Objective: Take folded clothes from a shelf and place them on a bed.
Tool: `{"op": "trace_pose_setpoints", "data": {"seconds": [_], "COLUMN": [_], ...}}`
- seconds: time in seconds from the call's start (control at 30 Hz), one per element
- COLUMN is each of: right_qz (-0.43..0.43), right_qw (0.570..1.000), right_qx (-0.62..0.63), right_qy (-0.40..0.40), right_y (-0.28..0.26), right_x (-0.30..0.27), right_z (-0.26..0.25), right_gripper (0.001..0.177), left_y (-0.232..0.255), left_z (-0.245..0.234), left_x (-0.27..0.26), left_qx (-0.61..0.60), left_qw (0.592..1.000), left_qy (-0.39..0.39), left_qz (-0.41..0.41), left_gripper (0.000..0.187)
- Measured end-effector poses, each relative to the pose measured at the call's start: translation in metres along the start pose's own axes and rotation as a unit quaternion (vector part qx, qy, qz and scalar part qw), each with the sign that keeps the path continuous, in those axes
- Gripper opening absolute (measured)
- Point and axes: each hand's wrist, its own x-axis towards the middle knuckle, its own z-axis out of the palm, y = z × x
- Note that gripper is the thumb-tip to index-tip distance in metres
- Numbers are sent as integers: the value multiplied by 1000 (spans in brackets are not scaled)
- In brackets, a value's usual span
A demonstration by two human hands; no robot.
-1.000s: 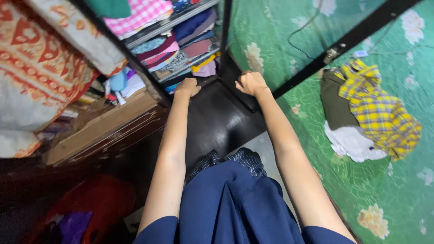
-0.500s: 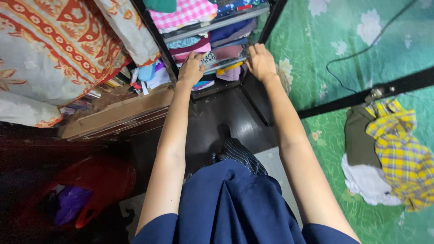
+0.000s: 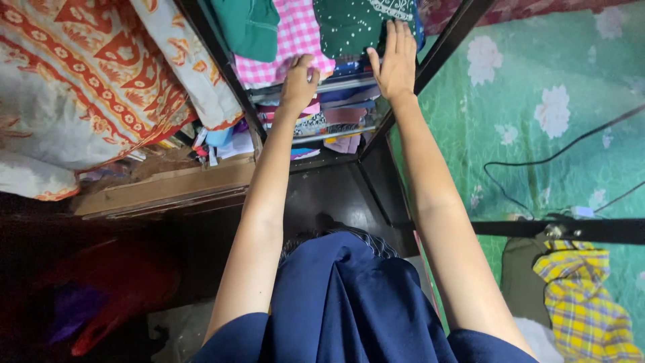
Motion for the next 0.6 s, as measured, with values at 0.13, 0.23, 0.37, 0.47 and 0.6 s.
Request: {"op": "trace_pose_setpoints", "data": {"seconds": [0.13, 0.23, 0.37, 0.47, 0.6], "right_qz": [84, 234, 393, 369, 405], "right_qw": [996, 972, 915, 925, 899], "right_qx": [-41, 25, 90, 67, 161], "right_qy": [-18, 25, 33, 64, 33], "right_y": [32, 45, 59, 56, 54], "right_x": [21, 35, 49, 55, 61], "right_z": [39, 56, 79, 85, 67], "right_gripper": [76, 78, 87, 80, 73], "left_y": [-14, -36, -9, -18, 5], "left_z": [32, 69, 69, 83, 63], "left_x": [32, 54, 70, 73, 65], "left_qx": [-39, -62, -194, -244, -225], "left_qw": [999, 993, 933, 898, 889], "left_qy": [9, 41, 6, 2, -25], "left_qz": [-35, -94, -304, -367, -398], "left_gripper": [29, 39, 45, 57, 56]}}
